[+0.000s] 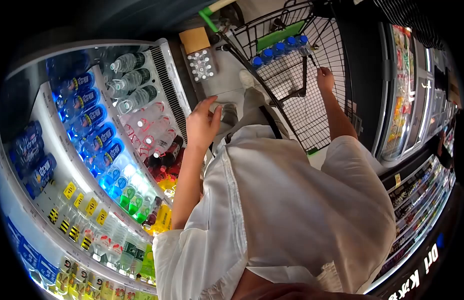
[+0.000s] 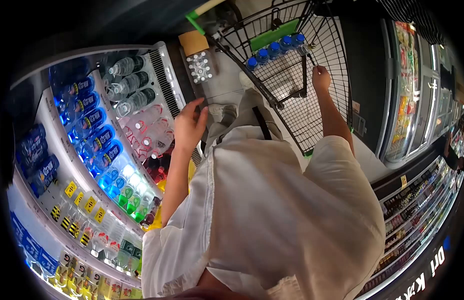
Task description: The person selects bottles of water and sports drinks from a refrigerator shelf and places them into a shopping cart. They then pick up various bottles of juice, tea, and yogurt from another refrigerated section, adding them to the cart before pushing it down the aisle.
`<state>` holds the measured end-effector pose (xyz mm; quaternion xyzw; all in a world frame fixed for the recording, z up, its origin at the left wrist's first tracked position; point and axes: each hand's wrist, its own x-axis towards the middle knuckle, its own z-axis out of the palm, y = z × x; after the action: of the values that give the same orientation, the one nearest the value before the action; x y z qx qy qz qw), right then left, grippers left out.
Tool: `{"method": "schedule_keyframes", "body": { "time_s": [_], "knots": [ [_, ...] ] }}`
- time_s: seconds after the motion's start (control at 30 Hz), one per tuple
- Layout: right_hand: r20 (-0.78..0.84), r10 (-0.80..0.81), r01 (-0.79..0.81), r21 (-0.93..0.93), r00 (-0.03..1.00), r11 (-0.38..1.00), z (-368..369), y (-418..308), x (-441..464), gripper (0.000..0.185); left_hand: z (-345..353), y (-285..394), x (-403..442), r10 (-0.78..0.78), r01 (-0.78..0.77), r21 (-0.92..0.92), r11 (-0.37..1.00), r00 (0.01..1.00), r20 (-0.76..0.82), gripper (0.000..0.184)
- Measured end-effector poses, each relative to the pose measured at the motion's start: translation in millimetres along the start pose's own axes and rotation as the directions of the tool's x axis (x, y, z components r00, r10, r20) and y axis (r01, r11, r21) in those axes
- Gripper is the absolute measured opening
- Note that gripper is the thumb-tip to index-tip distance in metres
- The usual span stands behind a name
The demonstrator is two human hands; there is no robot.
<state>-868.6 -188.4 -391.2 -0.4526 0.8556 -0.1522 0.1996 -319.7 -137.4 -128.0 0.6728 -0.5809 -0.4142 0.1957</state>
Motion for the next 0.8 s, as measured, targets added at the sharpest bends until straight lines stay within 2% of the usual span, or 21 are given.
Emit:
{"method": "schedule_keyframes", "body": {
  "time_s": [0.07,0.13,0.2,0.23,0.33,0.4,0.43,0.53,0.57,0.6,0.67,0.7,0.77,0.8],
  "knots": [
    [0.063,0.059,-0.049,-0.148,0.996,0.988,7,13,34,0.057,30,10,13,0.040,-0.040,0.006,0.999,0.997,0.065,0.031],
    [0.213,0.111,-0.059,-0.237,0.971,0.970,6,2,65,0.075,53,18,24,0.089,-0.094,0.020,0.995,0.984,0.151,0.032],
    [0.237,0.002,0.052,-0.223,0.972,0.973,20,-4,92,0.080,71,28,31,0.090,-0.097,0.024,0.995,0.975,0.205,0.033],
    [0.244,0.021,0.052,-0.289,0.970,0.956,22,-21,102,0.082,78,32,34,0.091,-0.100,0.026,0.995,0.966,0.242,0.033],
    [0.295,0.082,0.010,-0.298,0.952,0.955,46,-37,135,0.074,95,37,43,0.067,-0.081,0.038,0.996,0.955,0.288,0.034],
    [0.384,0.136,0.031,-0.400,0.913,0.916,60,-40,146,0.055,105,37,51,0.063,-0.082,0.050,0.995,0.951,0.303,0.035],
    [0.389,0.140,0.031,-0.401,0.910,0.916,64,-38,147,0.055,109,36,57,0.078,-0.103,0.062,0.993,0.943,0.323,0.034],
    [0.451,0.058,0.182,-0.470,0.891,0.864,60,-32,131,0.033,117,46,71,0.065,-0.092,0.057,0.994,0.926,0.373,0.035],
    [0.449,0.061,0.178,-0.470,0.891,0.864,51,-32,120,0.033,120,51,76,0.044,-0.064,0.038,0.997,0.920,0.388,0.035],
    [0.469,-0.006,0.231,-0.425,0.883,0.875,40,-33,108,0.032,124,53,81,0.049,-0.069,0.038,0.997,0.920,0.389,0.035],
    [0.484,-0.137,0.323,-0.324,0.864,0.889,0,-54,78,0.031,135,58,90,0.202,-0.215,-0.007,0.977,0.906,0.372,0.043],
    [0.484,-0.197,0.358,-0.268,0.853,0.894,-29,-74,58,0.030,140,65,95,0.206,-0.218,-0.009,0.976,0.907,0.368,0.043],
    [0.426,-0.328,0.377,-0.035,0.843,0.925,-90,-118,20,0.026,149,87,107,0.420,-0.439,0.005,0.898,0.861,0.286,0.063],
    [0.478,-0.298,0.321,0.034,0.826,0.946,-127,-151,4,0.024,155,102,112,0.423,-0.441,0.004,0.897,0.862,0.281,0.063]
  ]
}}
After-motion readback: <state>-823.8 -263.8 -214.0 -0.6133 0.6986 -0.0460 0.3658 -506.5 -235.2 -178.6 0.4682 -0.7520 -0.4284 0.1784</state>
